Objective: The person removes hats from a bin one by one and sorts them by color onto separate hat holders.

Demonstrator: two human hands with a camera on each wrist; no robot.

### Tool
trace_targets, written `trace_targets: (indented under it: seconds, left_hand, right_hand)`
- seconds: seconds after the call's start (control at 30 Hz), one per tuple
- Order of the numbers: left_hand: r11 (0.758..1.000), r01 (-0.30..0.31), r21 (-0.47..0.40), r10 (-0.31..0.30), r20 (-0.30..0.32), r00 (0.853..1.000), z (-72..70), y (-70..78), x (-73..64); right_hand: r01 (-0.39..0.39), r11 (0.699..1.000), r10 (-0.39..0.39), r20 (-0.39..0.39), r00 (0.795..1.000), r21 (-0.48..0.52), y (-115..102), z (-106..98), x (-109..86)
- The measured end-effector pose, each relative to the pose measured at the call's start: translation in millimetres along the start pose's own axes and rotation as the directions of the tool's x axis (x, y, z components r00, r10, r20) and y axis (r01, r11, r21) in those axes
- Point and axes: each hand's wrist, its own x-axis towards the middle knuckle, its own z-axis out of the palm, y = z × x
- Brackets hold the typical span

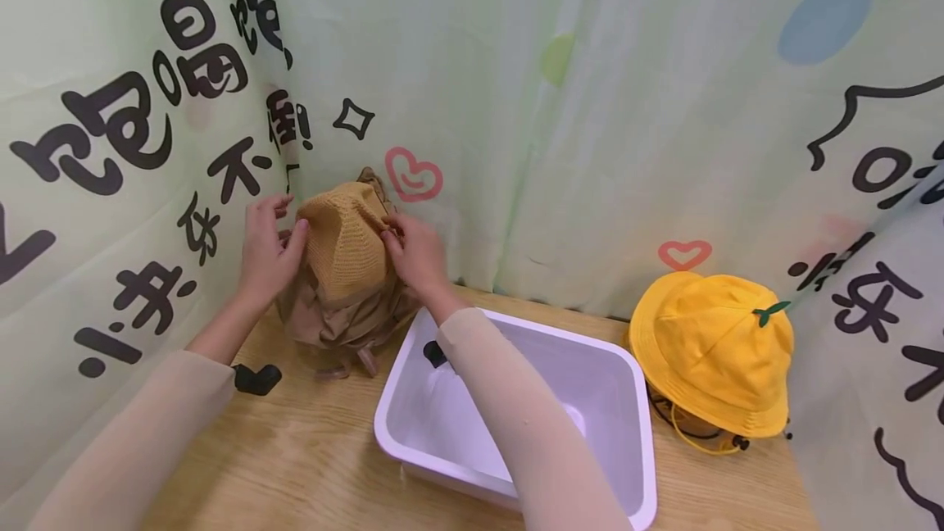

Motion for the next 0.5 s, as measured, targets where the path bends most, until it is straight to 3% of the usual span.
trace_targets:
  seconds: [0.13,0.23,0.5]
  left_hand:
    - [0.997,0.077,0.033,-0.077,0.018,0.997,1.9,-2.9,-8.5]
    - [0.996,0.066,0.067,-0.070,0.062,0.996,5.8,-3.4,-13.9]
    - [0.994,0.032,0.101,-0.036,0.043,0.998,8.6,-8.5,-28.4]
  right_hand:
    - [-0.034,0.999,0.033,-0.027,0.999,-0.024,7,-1,-0.6]
    - [-0.037,0.999,0.035,-0.036,0.999,-0.041,7,-1,-0.3]
    - [-0.076,0.996,0.074,-0.031,0.997,-0.040,6,-1,-0.2]
